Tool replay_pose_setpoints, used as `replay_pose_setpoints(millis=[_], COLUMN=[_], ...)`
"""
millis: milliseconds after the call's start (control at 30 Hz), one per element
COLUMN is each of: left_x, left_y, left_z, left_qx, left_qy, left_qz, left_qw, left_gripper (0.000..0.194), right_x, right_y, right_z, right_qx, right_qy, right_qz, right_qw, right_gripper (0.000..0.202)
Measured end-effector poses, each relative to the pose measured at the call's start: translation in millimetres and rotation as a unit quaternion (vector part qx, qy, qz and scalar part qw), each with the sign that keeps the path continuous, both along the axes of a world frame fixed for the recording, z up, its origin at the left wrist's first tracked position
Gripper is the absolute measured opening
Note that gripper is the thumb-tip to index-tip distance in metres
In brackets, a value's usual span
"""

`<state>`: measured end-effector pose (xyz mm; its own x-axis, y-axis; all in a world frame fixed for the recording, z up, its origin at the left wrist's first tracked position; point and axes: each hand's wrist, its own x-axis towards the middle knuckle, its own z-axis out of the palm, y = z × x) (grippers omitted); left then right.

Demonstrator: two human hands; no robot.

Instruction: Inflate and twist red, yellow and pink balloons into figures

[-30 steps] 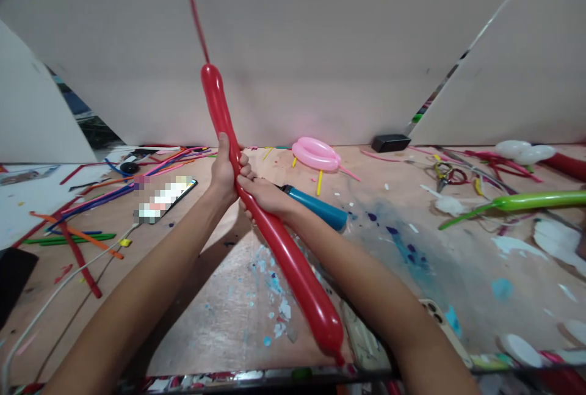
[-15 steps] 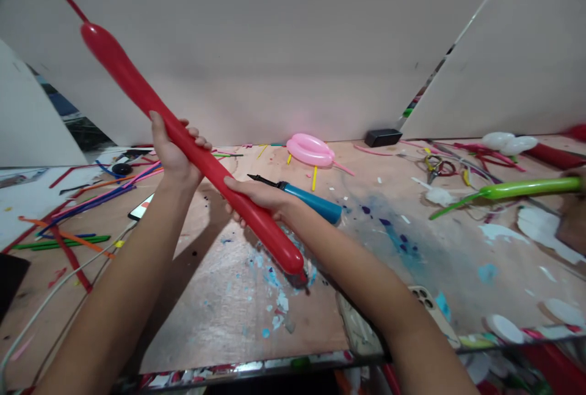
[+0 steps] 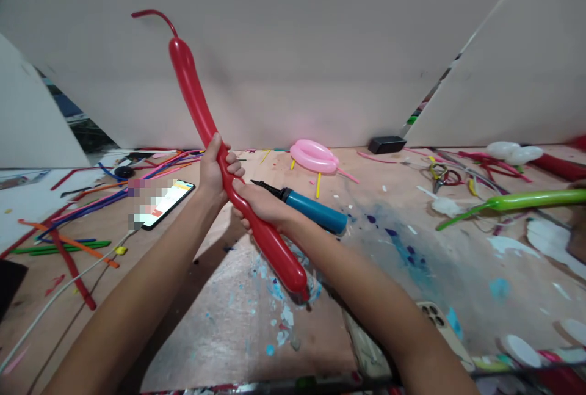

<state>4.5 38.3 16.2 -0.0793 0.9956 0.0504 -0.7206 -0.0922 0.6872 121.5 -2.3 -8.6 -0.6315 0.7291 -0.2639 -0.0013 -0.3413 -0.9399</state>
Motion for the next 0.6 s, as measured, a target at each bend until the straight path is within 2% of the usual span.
replay_pose_setpoints(millis=[300,433,500,600], left_x=[8,0,-7,-15], left_y=[-6,0,5,12], left_z=[-1.5,-0.6,0.8,-0.8], left_qx=[0.028,0.021,0.034,0.048], left_qy=[0.044,0.049,0.065,0.064], left_qz=[0.064,0.075,0.095,0.121], left_qw=[0.997,0.996,0.993,0.989], left_gripper=[0.046,0.045,0.043,0.038], right_x=[-1,11,20,31], right_y=[1,17,26,35], right_z=[-0.2,-5.5,-7.8,-7.3], right_qx=[0.006,-0.021,-0.021,0.0], right_qy=[-0.003,-0.008,-0.011,-0.04], right_qz=[-0.005,0.072,0.097,0.077], right_qw=[1.0,0.997,0.995,0.996], right_gripper=[0.047,0.058,0.053,0.038])
